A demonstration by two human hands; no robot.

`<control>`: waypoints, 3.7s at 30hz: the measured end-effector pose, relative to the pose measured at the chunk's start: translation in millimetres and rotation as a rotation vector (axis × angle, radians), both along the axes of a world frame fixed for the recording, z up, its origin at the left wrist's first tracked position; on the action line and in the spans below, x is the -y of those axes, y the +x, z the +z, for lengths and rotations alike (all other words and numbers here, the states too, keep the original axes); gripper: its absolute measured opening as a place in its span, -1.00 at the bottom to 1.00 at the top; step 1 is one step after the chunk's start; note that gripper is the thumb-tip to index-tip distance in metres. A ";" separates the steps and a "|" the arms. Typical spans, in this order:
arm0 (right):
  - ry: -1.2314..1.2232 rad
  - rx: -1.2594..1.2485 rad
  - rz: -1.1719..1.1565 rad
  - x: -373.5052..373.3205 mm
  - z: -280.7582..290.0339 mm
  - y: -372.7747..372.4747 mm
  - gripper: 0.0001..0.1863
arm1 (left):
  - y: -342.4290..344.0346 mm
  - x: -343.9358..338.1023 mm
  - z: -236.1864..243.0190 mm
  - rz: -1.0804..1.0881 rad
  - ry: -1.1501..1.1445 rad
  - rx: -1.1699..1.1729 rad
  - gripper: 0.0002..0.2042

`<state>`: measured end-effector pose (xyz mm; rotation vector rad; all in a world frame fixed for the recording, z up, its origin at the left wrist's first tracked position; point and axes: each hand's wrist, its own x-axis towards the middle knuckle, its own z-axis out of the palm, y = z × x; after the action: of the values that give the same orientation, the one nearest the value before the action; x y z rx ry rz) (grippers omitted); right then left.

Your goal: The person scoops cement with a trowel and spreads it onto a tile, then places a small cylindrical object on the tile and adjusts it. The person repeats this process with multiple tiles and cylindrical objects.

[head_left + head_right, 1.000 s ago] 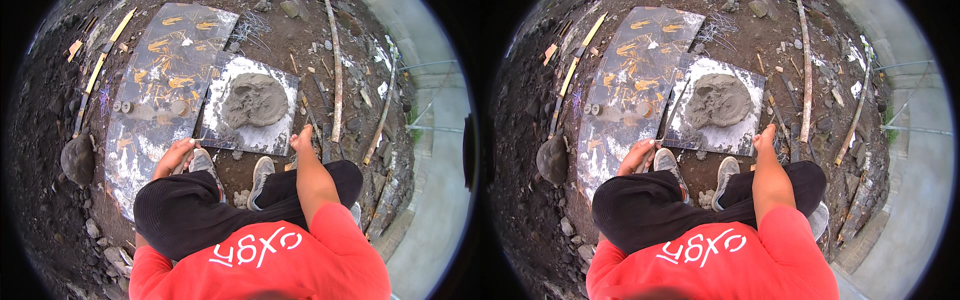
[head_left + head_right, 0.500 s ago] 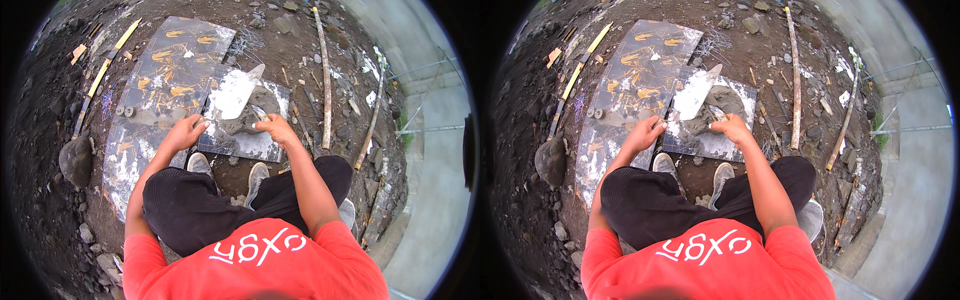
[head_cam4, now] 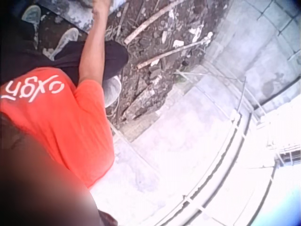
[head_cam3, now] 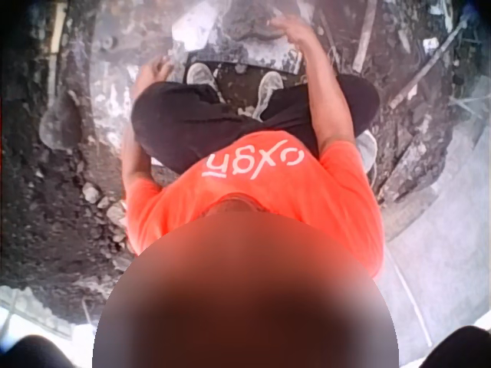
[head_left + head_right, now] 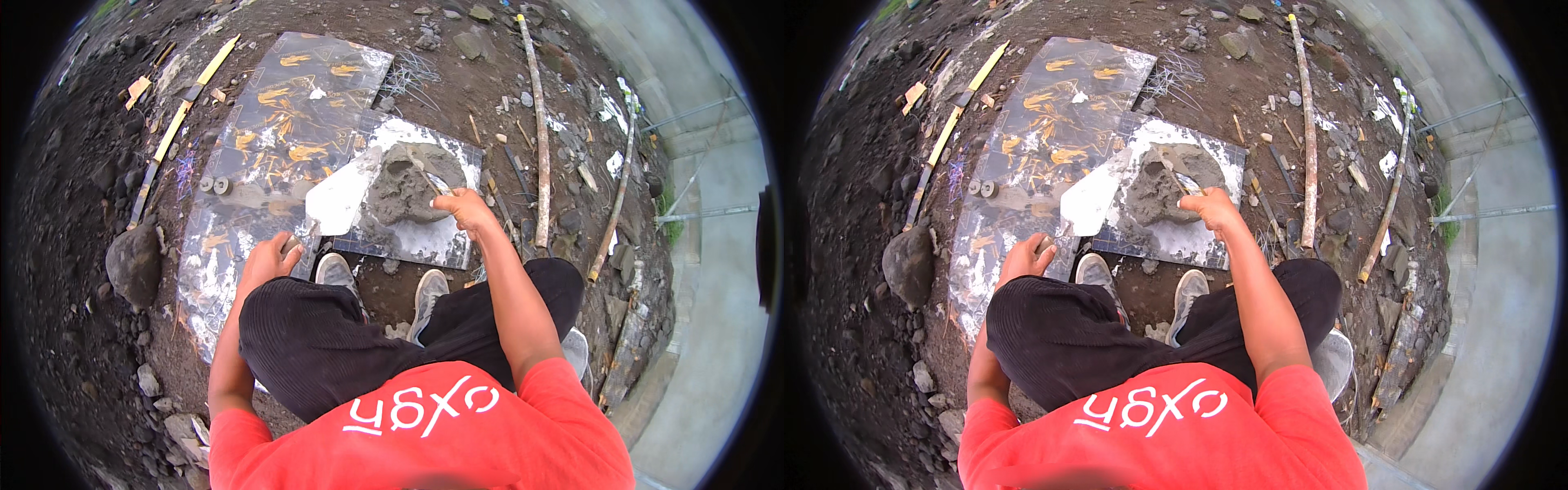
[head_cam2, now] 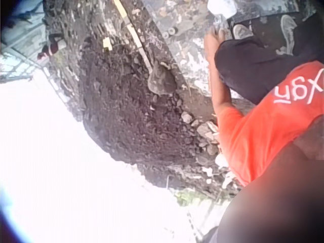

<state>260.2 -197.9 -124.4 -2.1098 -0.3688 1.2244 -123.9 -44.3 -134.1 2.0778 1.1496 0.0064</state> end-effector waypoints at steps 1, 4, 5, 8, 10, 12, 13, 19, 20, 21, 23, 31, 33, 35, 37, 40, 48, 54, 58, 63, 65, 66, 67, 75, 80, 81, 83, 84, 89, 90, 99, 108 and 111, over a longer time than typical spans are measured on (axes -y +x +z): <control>-0.014 -0.025 0.008 -1.3 -1.2 -3.6 -0.26 | 0.2 3.3 -3.4 0.022 0.062 0.039 -0.61; 0.014 -0.126 0.035 -6.3 -2.3 -18.7 -0.54 | 17.4 1.5 -21.6 0.062 0.092 0.174 -0.60; 0.008 -0.142 0.033 -8.9 -1.5 -24.3 -0.61 | 25.5 -1.9 -28.8 0.022 0.142 0.131 -0.60; 0.016 -0.314 0.004 -16.2 6.5 -34.9 -0.69 | 55.0 -16.3 -51.4 -0.092 0.363 0.095 -0.61; 0.036 -0.409 -0.021 -21.9 10.5 -38.6 -0.68 | 66.6 -19.7 -65.4 -0.099 0.412 0.162 -0.61; 0.074 -0.436 -0.056 -26.3 11.7 -37.9 -0.69 | 68.2 -19.7 -76.7 -0.124 0.435 0.077 -0.60; 0.095 -0.449 -0.069 -27.8 11.2 -35.8 -0.70 | 65.7 -19.1 -81.1 -0.131 0.443 0.054 -0.60; 0.090 -0.265 -0.170 -25.6 6.5 -8.1 -0.70 | 10.9 -5.0 -86.0 -0.073 0.344 0.003 -0.58; 0.017 -0.007 -0.094 -26.0 7.6 -5.8 -0.60 | 1.8 -1.2 -83.7 -0.050 0.280 -0.032 -0.62; -0.007 0.103 -0.028 -25.7 9.3 -5.9 -0.48 | -3.4 3.0 -81.6 -0.029 0.238 -0.001 -0.62; -0.061 0.361 0.111 -26.3 14.6 -11.3 -0.23 | -8.1 9.4 -76.2 0.017 0.179 0.017 -0.63; -0.224 0.641 0.230 -20.4 29.5 -51.6 -0.31 | 26.5 13.8 -66.4 -0.235 0.203 0.071 -0.66; -0.247 0.691 0.205 -11.4 31.6 -55.4 -0.28 | 36.5 11.6 -69.6 -0.249 0.212 0.079 -0.67; -0.238 0.683 0.266 -1.2 34.4 -60.2 -0.26 | 44.7 7.8 -74.3 -0.206 0.198 0.041 -0.68; -0.261 0.708 0.306 9.7 39.1 -61.0 -0.26 | 50.9 5.1 -79.1 -0.155 0.177 0.040 -0.69; -0.293 0.722 0.339 29.6 44.1 -45.5 -0.26 | 51.0 1.7 -82.7 -0.074 0.090 0.076 -0.69; -0.035 0.141 -0.699 61.3 -67.7 45.2 -0.42 | 30.9 8.7 -90.0 -0.079 -0.076 -0.016 -0.67; -0.392 0.025 -0.777 84.3 -194.8 21.6 0.02 | -27.5 9.9 -86.1 0.258 -0.102 -0.009 -0.66; -0.525 0.132 -0.766 86.7 -237.4 -5.2 0.15 | -89.4 4.6 -63.8 0.375 -0.129 -0.087 -0.69; -0.563 0.195 -0.403 81.0 -230.6 -28.7 0.08 | -99.9 5.0 -47.4 0.399 0.023 -0.305 -0.69; -0.703 0.322 -0.361 76.9 -210.5 -49.0 -0.04 | -87.2 7.7 -45.4 0.385 0.016 -0.290 -0.67; -0.673 0.419 -0.410 70.7 -200.6 -68.1 -0.30 | -79.1 7.4 -45.9 0.370 0.042 -0.298 -0.67; -0.545 0.398 -0.182 61.0 -190.9 -84.6 -0.42 | -71.9 7.7 -46.9 0.349 0.075 -0.319 -0.67; 0.209 0.349 0.421 -81.4 -154.5 -173.6 -0.52 | -51.1 -4.9 -67.9 0.227 0.112 -0.321 -0.69; 0.213 0.446 0.591 -145.4 -153.8 -168.2 -0.26 | -63.7 4.6 -82.3 0.237 0.127 -0.369 -0.70; 0.200 0.451 0.634 -153.7 -155.1 -165.6 -0.23 | -67.6 7.0 -83.9 0.239 0.153 -0.382 -0.70; 0.204 0.439 0.682 -165.7 -158.7 -162.1 -0.23 | -77.5 12.6 -83.9 0.242 0.210 -0.423 -0.69; 0.210 0.437 0.687 -170.3 -160.8 -161.4 -0.23 | -81.8 14.3 -83.3 0.255 0.227 -0.421 -0.69; 0.248 0.413 0.688 -182.6 -170.2 -162.3 -0.21 | -86.3 13.5 -79.6 0.317 0.217 -0.399 -0.68; 0.271 0.415 0.673 -183.6 -171.3 -163.0 -0.22 | -83.6 12.2 -79.2 0.296 0.228 -0.394 -0.68; 0.291 0.405 0.593 -183.2 -177.2 -165.1 -0.30 | -61.0 0.1 -71.4 0.108 0.354 -0.446 -0.74; 0.343 0.243 0.467 -185.1 -192.4 -164.7 -0.36 | -61.9 -0.7 -76.2 0.094 0.440 -0.423 -0.79; 0.328 0.311 0.446 -185.7 -193.5 -169.6 -0.39 | -62.7 -0.3 -77.6 0.102 0.442 -0.440 -0.78</control>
<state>90.6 -12.2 -317.9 -1.9812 -1.1488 0.9761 -186.5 -44.0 -211.6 2.4814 1.6361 -0.1701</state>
